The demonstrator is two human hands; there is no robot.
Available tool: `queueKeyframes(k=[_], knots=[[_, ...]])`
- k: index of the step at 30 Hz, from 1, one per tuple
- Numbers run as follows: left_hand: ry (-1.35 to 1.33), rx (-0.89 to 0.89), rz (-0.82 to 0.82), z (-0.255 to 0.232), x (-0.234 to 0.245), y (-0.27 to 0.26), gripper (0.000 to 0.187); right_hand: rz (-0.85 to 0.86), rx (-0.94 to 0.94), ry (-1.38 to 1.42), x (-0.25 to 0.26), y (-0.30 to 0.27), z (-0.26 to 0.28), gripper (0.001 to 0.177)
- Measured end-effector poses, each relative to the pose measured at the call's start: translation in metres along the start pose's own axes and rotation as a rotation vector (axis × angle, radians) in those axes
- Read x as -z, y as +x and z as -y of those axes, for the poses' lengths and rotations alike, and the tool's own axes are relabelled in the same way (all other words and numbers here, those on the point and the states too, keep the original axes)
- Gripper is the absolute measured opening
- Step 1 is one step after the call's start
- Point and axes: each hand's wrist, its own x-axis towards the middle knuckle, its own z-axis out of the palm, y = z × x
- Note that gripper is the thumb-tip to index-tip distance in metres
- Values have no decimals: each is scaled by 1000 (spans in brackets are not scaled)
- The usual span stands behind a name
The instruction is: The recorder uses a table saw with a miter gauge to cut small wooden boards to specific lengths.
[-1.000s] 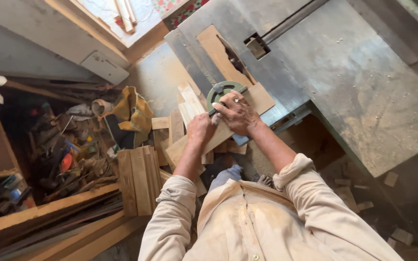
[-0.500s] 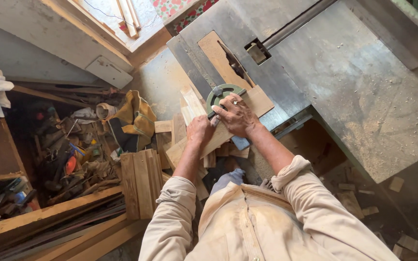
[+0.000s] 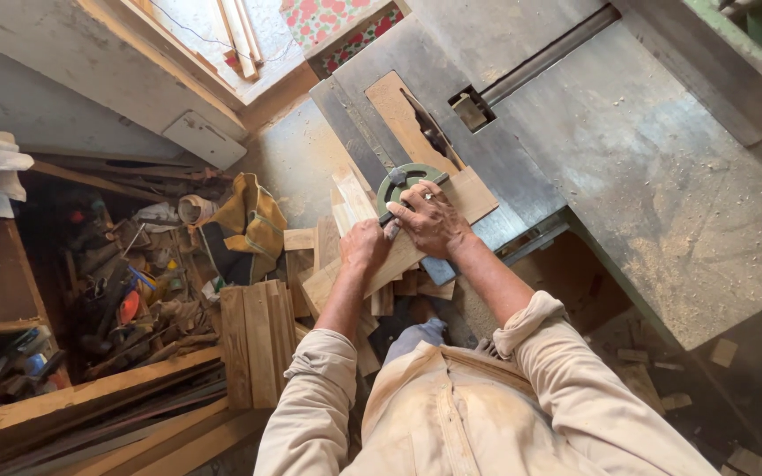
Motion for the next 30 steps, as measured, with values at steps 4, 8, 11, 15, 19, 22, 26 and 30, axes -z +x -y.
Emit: queueKeyframes(k=[4,8,11,15,19,22,26,30], knots=[[4,-4,-10,1,1,5,57,11,-3,1,-4,3,-3,36],[41,-10,14,3,2,9,59,16,-2,8,-7,7,-6,36],[24,-18,-11,2,5,12,59,5,5,7,-8,10,-8,35],[10,1,15,4,6,16,56,4,0,13,-11,13,-10,35],[30,5,10,8,4,22,58,9,-3,14,-13,16,-12,35],[31,1,-3,11,1,25,59,11,-5,18,-13,18,-12,35],[40,-11,-13,11,5,26,61,6,-4,26,-14,20,-13,35],[20,5,-1,6,13,25,61,-8,-6,24,-15,23,-14,35]])
